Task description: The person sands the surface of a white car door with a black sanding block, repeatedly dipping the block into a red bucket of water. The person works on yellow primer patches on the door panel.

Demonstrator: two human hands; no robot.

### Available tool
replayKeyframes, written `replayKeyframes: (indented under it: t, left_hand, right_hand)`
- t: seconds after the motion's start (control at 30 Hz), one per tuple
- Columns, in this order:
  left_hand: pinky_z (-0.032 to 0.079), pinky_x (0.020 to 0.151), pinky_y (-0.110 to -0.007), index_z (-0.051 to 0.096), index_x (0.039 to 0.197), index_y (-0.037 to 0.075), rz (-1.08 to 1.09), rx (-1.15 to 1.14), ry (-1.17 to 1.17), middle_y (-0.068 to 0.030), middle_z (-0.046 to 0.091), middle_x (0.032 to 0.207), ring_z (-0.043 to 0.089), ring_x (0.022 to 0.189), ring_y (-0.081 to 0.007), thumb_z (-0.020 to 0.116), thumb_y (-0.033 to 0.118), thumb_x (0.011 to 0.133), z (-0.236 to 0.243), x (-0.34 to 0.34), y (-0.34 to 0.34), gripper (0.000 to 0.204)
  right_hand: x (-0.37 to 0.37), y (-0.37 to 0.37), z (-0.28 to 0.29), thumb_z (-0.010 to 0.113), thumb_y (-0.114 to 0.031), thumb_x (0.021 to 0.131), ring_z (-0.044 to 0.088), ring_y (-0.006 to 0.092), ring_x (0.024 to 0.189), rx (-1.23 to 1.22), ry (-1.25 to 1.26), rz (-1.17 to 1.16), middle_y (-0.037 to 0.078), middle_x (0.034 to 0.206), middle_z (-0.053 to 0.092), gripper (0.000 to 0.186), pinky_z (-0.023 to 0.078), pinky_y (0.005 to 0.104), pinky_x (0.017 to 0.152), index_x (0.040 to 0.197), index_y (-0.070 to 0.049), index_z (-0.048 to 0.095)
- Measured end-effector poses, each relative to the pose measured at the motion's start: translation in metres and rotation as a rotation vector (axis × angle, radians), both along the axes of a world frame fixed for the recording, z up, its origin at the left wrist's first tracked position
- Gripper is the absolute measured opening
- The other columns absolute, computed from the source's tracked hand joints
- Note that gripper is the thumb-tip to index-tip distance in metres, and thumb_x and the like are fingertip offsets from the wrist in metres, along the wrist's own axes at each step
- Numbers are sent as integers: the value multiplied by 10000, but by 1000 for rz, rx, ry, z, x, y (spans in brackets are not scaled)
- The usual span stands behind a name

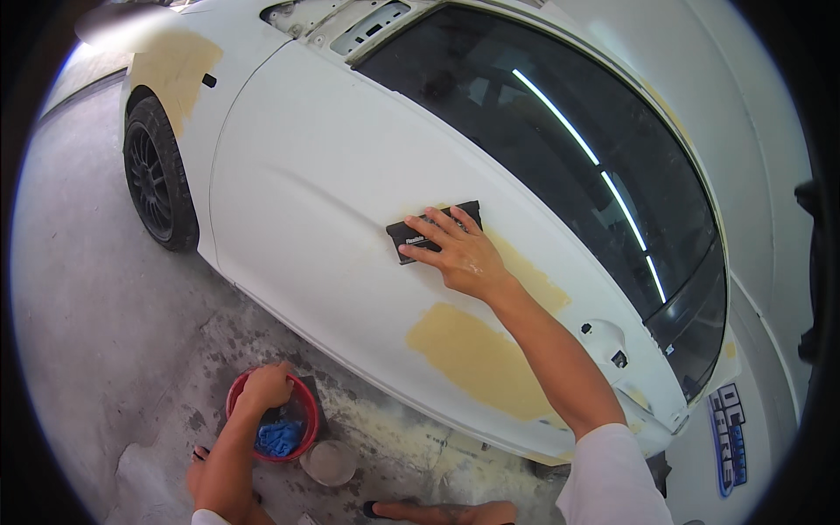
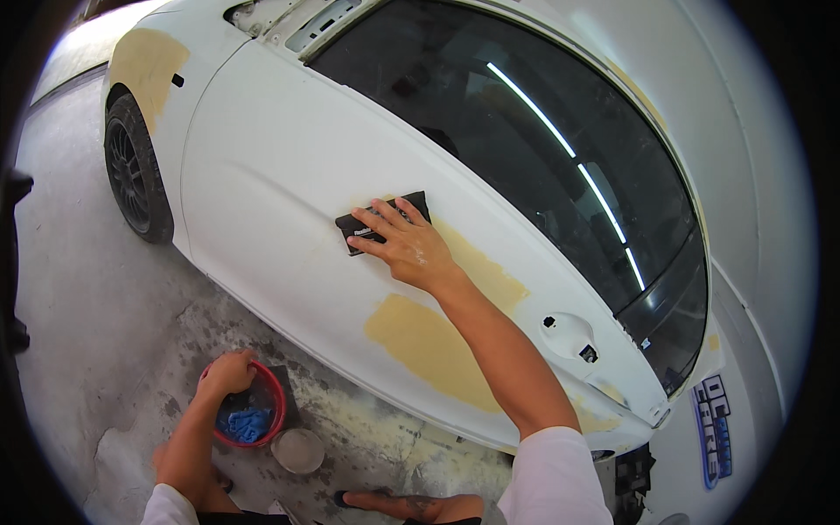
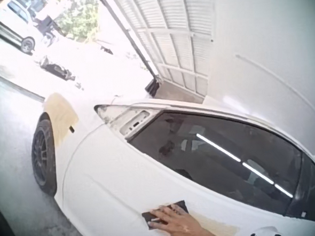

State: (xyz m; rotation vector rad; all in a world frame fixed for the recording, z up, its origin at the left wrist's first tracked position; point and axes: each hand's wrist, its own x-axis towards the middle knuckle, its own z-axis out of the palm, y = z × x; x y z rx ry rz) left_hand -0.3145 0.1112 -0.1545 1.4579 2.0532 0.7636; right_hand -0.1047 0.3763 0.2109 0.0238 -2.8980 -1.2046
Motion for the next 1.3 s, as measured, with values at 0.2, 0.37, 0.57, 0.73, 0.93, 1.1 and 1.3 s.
replayKeyframes:
  t: [0.2, 0.37, 0.57, 0.73, 0.93, 1.1, 1.3]
  left_hand:
    - [550, 944, -498, 686, 1276, 76, -72, 228, -86, -205, 742, 1129, 691, 1085, -405, 637, 196, 920, 5, -4, -14, 379]
    - [561, 950, -510, 662, 1321, 113, -13, 46, 7, -176, 738, 1179, 697, 1098, -405, 629, 232, 938, -1, 2, -2, 402]
    - [564, 942, -515, 652, 1331, 96, -218, 8, -86, -179, 733, 1197, 699, 1104, -399, 629, 239, 937, -2, 18, -2, 420]
    - [564, 943, -518, 653, 1340, 102, -89, 60, -1, -182, 735, 1190, 698, 1107, -399, 629, 241, 935, 4, 3, -23, 428]
    - [564, 920, -528, 634, 1364, 110, -127, 68, -73, -194, 724, 1182, 699, 1073, -410, 625, 236, 935, 15, 24, 9, 447]
    - [565, 917, -530, 609, 1394, 121, -135, 188, -64, -200, 717, 1201, 698, 1079, -417, 628, 250, 935, 16, 14, -10, 478]
    - [549, 941, -505, 613, 1390, 112, -127, -31, 47, -176, 727, 1197, 689, 1109, -392, 653, 244, 938, 4, 27, 5, 473]
  right_hand:
    - [173, 27, 17, 699, -151, 880, 420, 182, 1516, 253, -4, 89, -91, 1605, 506, 589, 95, 470, 1314, 1360, -489, 658]
    - [24, -3, 6, 698, -13, 822, 490, 221, 1434, -7, 30, 21, -43, 1559, 534, 607, 364, 460, 1200, 1341, -328, 693]
    - [125, 19, 16, 677, -41, 885, 514, 180, 1434, 58, 31, 98, -86, 1570, 545, 553, 295, 447, 1258, 1333, -365, 692]
    - [117, 26, 21, 718, -85, 845, 519, 162, 1429, 71, -37, 132, -104, 1539, 574, 549, 293, 447, 1245, 1293, -402, 703]
    - [15, 10, 3, 726, -40, 827, 466, 184, 1464, -58, -58, 13, -51, 1567, 538, 539, 328, 459, 1234, 1303, -292, 721]
    - [144, 35, 21, 744, -74, 811, 535, 183, 1414, 109, 88, 162, -87, 1561, 555, 603, 299, 444, 1238, 1332, -374, 689]
    - [-7, -11, 21, 770, -132, 836, 489, 211, 1429, -88, 41, 34, -47, 1526, 572, 483, 362, 467, 1190, 1296, -272, 725]
